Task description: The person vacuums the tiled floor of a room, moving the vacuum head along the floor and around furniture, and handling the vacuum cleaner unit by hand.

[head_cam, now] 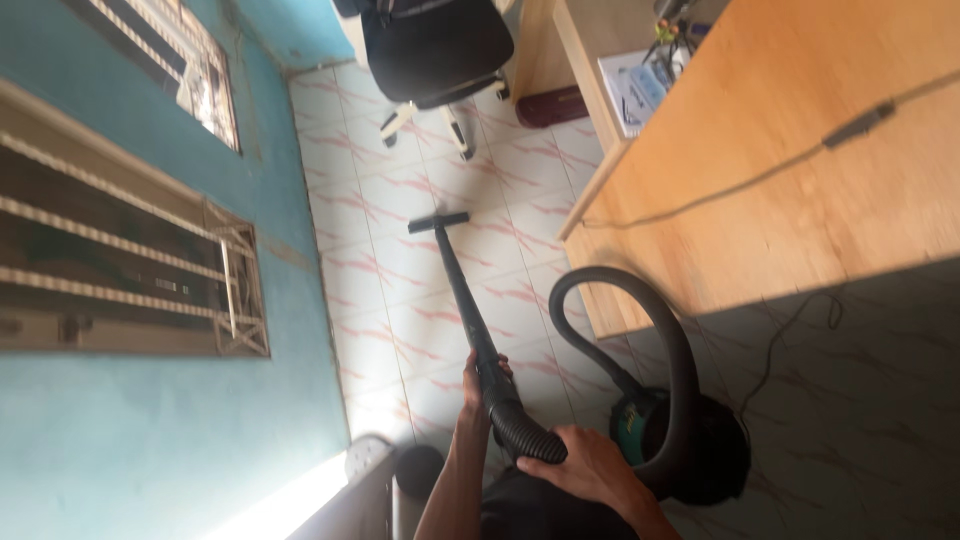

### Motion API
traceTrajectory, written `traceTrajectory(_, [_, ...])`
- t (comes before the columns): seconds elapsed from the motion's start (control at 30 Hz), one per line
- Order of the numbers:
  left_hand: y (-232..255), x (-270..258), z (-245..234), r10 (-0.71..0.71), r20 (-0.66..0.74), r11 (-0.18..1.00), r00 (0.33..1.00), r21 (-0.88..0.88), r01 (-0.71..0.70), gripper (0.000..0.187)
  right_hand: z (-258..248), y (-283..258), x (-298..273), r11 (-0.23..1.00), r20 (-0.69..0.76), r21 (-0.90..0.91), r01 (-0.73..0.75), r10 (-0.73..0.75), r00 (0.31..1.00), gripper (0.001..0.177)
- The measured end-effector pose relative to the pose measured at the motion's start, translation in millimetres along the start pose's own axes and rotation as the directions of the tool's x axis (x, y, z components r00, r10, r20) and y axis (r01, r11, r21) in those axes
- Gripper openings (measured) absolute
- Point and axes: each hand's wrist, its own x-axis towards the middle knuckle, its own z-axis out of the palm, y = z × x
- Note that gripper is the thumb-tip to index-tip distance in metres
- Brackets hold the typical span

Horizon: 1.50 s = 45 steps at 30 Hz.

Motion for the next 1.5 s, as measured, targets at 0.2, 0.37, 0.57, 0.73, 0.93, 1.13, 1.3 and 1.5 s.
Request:
traceTrajectory(0.2, [-49, -45, -41, 0.004, -0.033, 0.999, 0.999, -0.045, -0.005, 0.057, 45, 29, -52, 0.999, 0.029, -0.020, -0.042, 0.043, 0.999, 0.071])
traceTrajectory(0.37, [-88, -84, -75, -0.010, 0.015, 1.000, 1.000, -0.011, 0.010, 0.062, 83, 55, -92, 0.997, 0.029, -0.016, -0.076, 0.077, 0.997, 0.078])
traceTrajectory(0.57, [-138, -123, -95, -0.061, 0.035, 0.991, 0.998, -0.118, 0.064, 0.060, 99, 80, -141, 0.990, 0.099, -0.018, -0.142, 0.143, 0.985, 0.088])
traceTrajectory(0.73, [-174, -147, -117, 0.057, 0.046, 0.998, 0.997, -0.023, -0.056, 0.063, 122, 106, -173, 0.988, 0.075, -0.034, -0.152, 0.154, 0.985, 0.094])
traceTrajectory(0.93, [-217, -176, -137, 0.086, 0.029, 0.995, 0.996, -0.057, -0.084, 0.060, 140, 136, -214, 0.989, 0.061, -0.100, -0.105, 0.112, 0.992, 0.095])
traceTrajectory(1.13, [-278, -200, -165, 0.164, -0.011, 0.980, 0.986, -0.108, -0.164, 0.054, 157, 186, -261, 0.988, 0.077, -0.132, -0.076, 0.086, 0.993, 0.086])
traceTrajectory(1.3, [-329, -219, -187, 0.178, -0.050, 0.978, 0.983, -0.102, -0.183, 0.054, 176, 229, -302, 0.993, 0.069, -0.116, -0.035, 0.043, 0.997, 0.077])
traceTrajectory(1.5, [-384, -240, -210, 0.177, -0.015, 0.981, 0.984, -0.083, -0.177, 0.054, 186, 267, -344, 0.996, 0.084, -0.087, -0.019, 0.027, 0.996, 0.077])
